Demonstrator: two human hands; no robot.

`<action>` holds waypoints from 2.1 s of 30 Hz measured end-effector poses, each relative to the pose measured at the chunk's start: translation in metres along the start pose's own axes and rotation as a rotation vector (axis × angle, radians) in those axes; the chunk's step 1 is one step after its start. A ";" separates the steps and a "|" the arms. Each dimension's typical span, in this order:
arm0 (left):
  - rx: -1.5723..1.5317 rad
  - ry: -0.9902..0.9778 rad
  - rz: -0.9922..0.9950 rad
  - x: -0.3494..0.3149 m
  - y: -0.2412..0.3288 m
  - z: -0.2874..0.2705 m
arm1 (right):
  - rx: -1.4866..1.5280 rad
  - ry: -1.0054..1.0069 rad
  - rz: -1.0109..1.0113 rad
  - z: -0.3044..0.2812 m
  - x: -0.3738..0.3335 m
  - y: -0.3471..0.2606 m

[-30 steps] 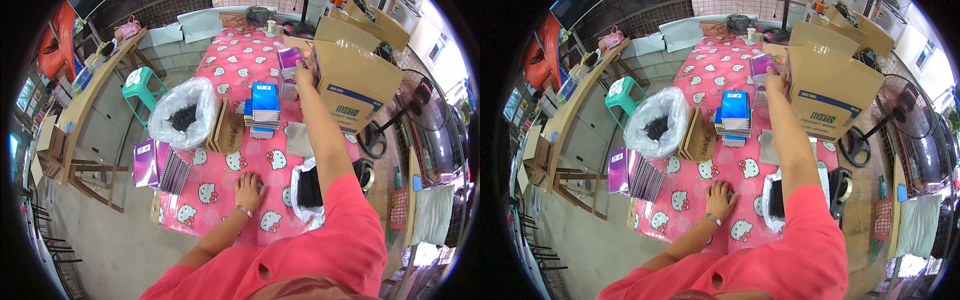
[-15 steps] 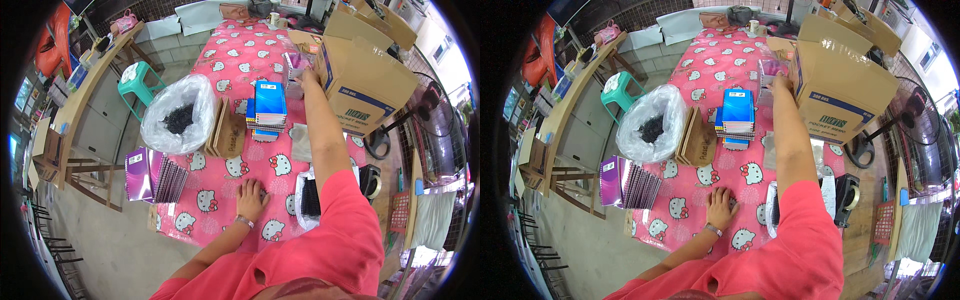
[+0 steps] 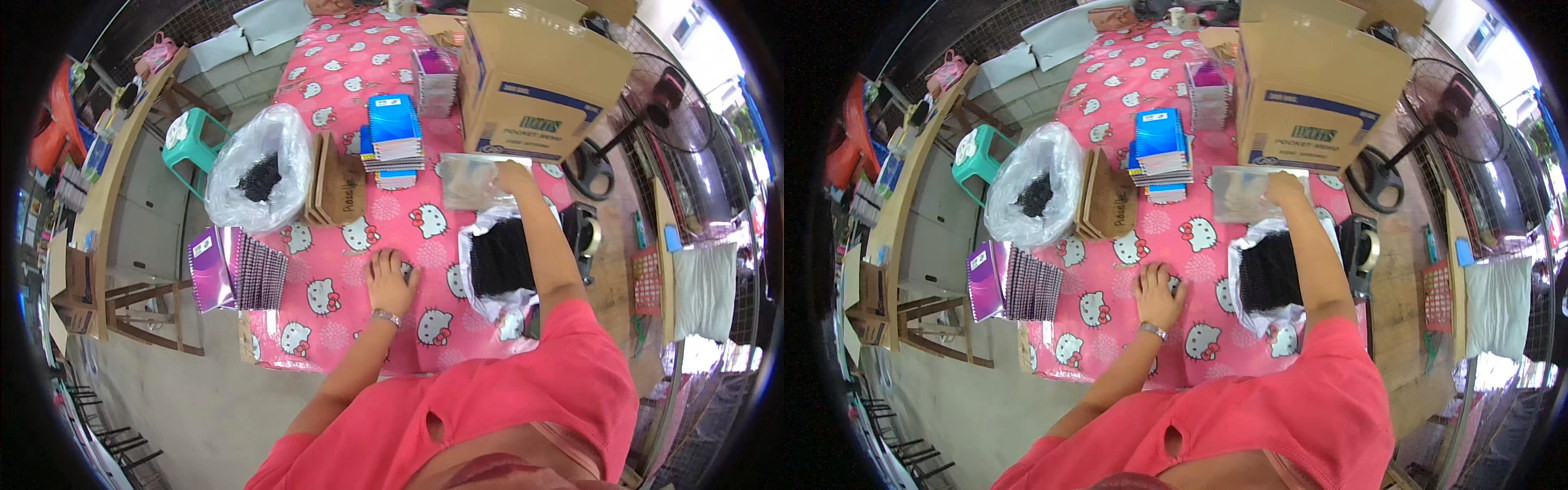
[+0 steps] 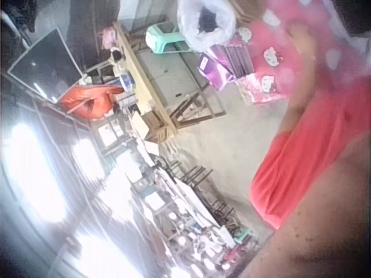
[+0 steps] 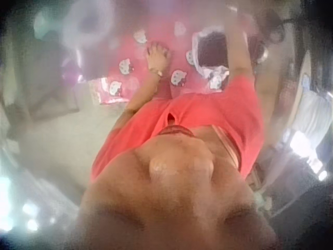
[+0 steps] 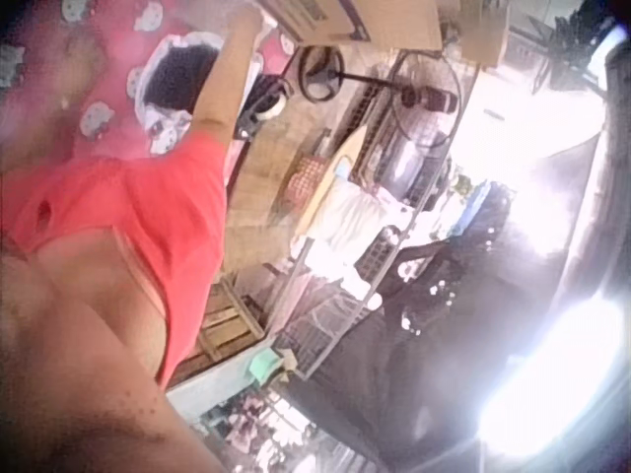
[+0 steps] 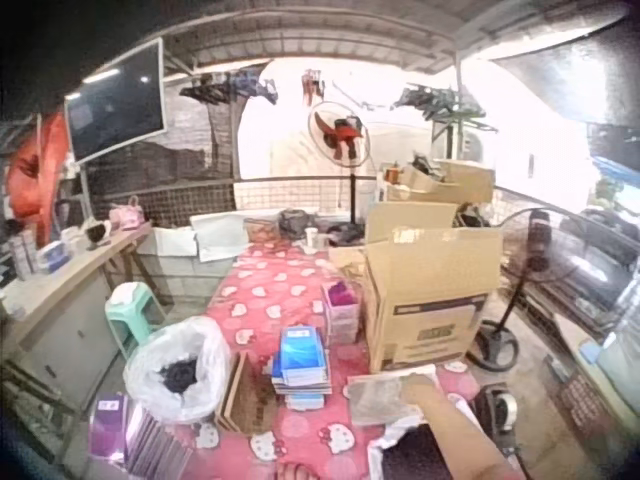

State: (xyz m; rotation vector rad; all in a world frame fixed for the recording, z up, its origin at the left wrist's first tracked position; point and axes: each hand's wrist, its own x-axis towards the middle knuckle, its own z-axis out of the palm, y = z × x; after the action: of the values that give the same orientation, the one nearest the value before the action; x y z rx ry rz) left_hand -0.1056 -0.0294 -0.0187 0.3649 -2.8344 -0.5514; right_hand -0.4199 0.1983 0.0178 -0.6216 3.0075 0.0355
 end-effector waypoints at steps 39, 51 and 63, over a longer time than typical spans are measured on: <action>0.044 0.257 0.462 0.211 0.155 0.010 | 0.730 0.093 -0.388 -0.170 -0.027 0.045; -0.057 -0.129 0.320 0.262 0.141 0.064 | 0.426 1.129 0.245 -0.212 -0.107 0.093; -0.732 0.348 0.537 0.030 0.114 -0.141 | 0.421 0.079 -0.782 -0.027 -0.307 -0.133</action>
State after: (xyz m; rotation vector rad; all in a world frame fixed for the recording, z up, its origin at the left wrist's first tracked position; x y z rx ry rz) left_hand -0.1188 0.0173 0.1583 -0.3842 -2.0715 -1.1781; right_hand -0.0879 0.1963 0.0664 -1.6726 2.4829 -0.6427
